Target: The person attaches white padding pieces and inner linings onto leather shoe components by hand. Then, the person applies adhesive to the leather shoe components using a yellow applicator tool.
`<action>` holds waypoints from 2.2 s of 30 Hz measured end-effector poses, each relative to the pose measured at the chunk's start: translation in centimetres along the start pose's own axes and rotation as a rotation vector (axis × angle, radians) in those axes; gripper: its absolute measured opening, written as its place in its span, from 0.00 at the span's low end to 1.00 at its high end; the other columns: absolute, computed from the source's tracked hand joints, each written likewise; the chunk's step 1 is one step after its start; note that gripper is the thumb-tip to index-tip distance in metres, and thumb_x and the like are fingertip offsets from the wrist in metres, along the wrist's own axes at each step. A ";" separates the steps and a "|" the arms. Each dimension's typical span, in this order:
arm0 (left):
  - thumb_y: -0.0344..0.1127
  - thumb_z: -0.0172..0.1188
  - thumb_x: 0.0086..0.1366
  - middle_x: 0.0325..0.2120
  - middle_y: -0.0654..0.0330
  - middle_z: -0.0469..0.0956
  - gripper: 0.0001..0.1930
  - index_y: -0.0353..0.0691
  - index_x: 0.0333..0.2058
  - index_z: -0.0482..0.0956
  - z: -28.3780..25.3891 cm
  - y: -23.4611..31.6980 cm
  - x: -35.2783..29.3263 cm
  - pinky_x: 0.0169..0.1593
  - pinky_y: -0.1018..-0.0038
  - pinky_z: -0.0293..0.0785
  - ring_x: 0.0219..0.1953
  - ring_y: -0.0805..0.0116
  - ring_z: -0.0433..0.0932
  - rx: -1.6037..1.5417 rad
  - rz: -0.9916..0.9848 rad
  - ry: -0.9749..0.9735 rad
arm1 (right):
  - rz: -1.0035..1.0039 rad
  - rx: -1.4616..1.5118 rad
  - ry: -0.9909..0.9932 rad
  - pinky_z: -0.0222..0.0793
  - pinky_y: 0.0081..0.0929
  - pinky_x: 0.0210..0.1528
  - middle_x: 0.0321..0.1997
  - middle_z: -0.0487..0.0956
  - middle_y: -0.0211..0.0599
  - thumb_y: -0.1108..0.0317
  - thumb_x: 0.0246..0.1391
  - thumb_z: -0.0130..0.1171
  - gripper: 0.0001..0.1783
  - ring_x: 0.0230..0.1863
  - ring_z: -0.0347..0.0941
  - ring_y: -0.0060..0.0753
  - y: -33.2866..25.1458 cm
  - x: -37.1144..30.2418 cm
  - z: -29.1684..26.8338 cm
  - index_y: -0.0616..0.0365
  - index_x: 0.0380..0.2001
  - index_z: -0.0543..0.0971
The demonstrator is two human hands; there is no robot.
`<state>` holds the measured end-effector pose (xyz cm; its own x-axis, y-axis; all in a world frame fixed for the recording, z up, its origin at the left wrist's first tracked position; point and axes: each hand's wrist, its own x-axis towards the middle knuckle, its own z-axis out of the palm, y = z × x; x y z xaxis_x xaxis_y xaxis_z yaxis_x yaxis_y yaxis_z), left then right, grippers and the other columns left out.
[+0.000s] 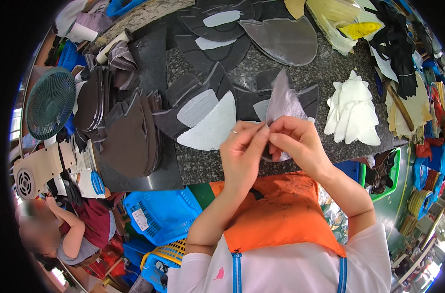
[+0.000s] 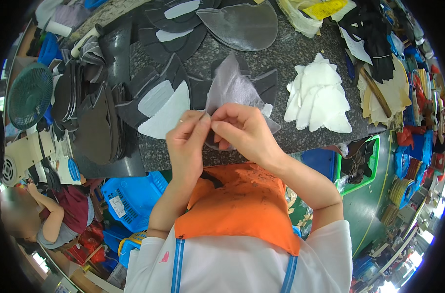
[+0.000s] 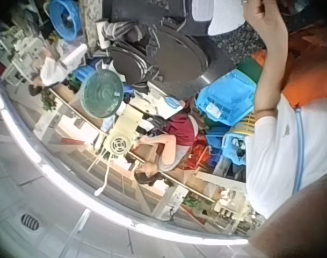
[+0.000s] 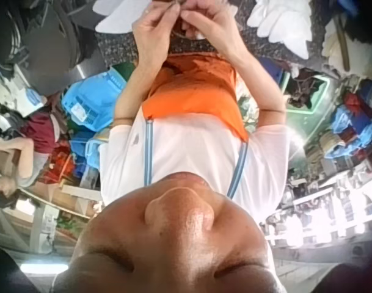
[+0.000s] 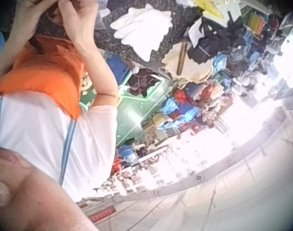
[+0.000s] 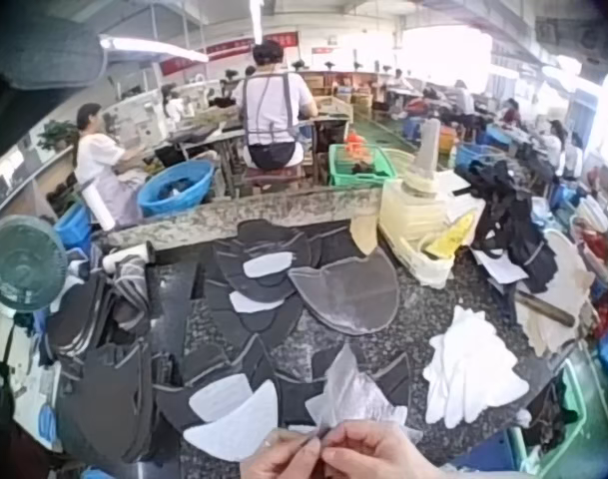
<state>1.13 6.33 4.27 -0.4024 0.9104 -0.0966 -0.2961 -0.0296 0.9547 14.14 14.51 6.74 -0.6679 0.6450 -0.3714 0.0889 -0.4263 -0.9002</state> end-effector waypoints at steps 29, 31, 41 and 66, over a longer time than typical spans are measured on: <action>0.27 0.59 0.65 0.29 0.59 0.83 0.09 0.32 0.42 0.82 1.4 3.0 1.7 0.27 0.78 0.69 0.22 0.77 0.74 0.491 0.531 0.275 | -0.473 0.006 0.487 0.60 0.11 0.27 0.26 0.71 0.22 0.76 0.65 0.46 0.12 0.26 0.64 0.10 1.2 1.0 4.8 0.62 0.51 0.69; 0.31 0.56 0.68 0.31 0.65 0.83 0.11 0.31 0.41 0.83 0.3 3.4 3.2 0.30 0.82 0.68 0.27 0.84 0.72 0.210 0.245 0.314 | -0.348 -0.207 0.613 0.57 0.13 0.26 0.27 0.71 0.20 0.74 0.65 0.49 0.08 0.25 0.59 0.09 2.7 -0.1 2.3 0.60 0.43 0.76; 0.32 0.58 0.67 0.31 0.62 0.82 0.11 0.31 0.42 0.83 -0.5 1.7 3.7 0.34 0.83 0.72 0.31 0.80 0.77 -0.110 -0.265 -0.130 | -0.332 -1.398 0.443 0.68 0.32 0.27 0.33 0.80 0.40 0.78 0.55 0.56 0.06 0.27 0.76 0.42 10.3 -15.4 -10.7 0.60 0.37 0.76; 0.28 0.59 0.65 0.40 0.60 0.79 0.11 0.35 0.45 0.74 -1.2 0.7 -1.6 0.43 0.77 0.76 0.42 0.75 0.78 -0.295 -0.332 -0.045 | -0.004 0.282 0.338 0.76 0.25 0.44 0.47 0.80 0.39 0.60 0.69 0.45 0.22 0.46 0.78 0.26 3.0 -7.6 -6.7 0.69 0.54 0.72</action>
<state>0.54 4.32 4.75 -0.2076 0.9073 -0.3656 -0.6403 0.1565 0.7520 24.41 12.56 5.36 -0.3848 0.7978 -0.4641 -0.1497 -0.5501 -0.8216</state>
